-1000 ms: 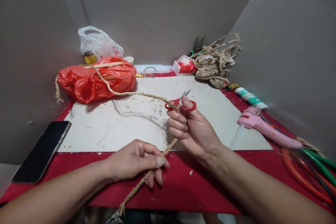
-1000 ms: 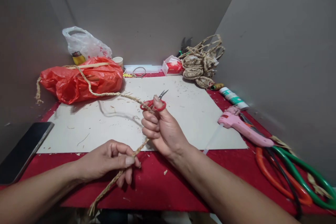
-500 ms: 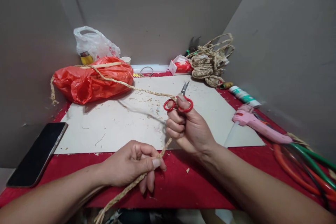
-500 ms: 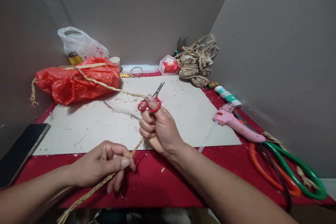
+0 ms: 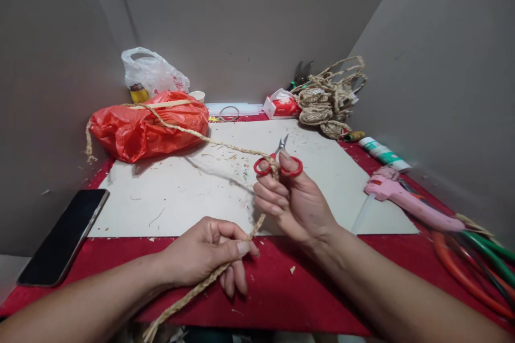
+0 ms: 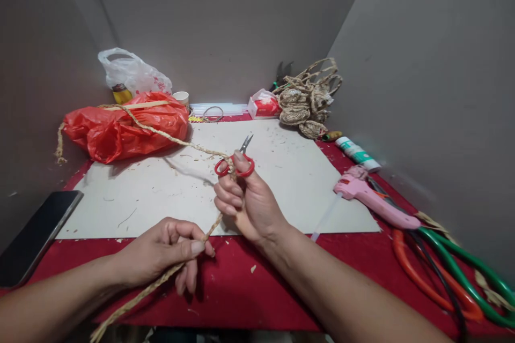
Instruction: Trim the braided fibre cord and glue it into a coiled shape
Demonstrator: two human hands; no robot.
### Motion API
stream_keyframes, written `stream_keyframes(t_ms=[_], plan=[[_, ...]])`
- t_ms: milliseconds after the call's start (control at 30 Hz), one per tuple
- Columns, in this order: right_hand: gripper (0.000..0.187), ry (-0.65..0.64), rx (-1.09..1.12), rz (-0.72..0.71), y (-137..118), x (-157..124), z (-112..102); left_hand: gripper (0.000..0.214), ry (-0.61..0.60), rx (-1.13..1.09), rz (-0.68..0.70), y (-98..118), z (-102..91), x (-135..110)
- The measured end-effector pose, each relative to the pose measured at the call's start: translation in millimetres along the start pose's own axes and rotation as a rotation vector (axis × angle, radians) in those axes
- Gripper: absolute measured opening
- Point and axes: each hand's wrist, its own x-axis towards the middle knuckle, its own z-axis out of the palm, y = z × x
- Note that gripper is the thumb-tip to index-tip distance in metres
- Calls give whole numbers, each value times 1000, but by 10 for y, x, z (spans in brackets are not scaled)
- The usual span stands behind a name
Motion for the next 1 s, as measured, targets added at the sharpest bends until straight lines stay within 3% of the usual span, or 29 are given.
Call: stream_keyframes(t_ms=[167,533,767,1000], plan=[[47,66,46,-27,-63,30,-34,36,-11,26,-51,25,17,-11],[35,44,11,17,32,-34,17,30,-28,5,-24,13,29,0],[35,111,-43,-32,42,-18,15,33,-30,132,-9,18,64,-73],[43,118,-25,-126,22,11,-7,38,41,100,0,-24,66,-27]])
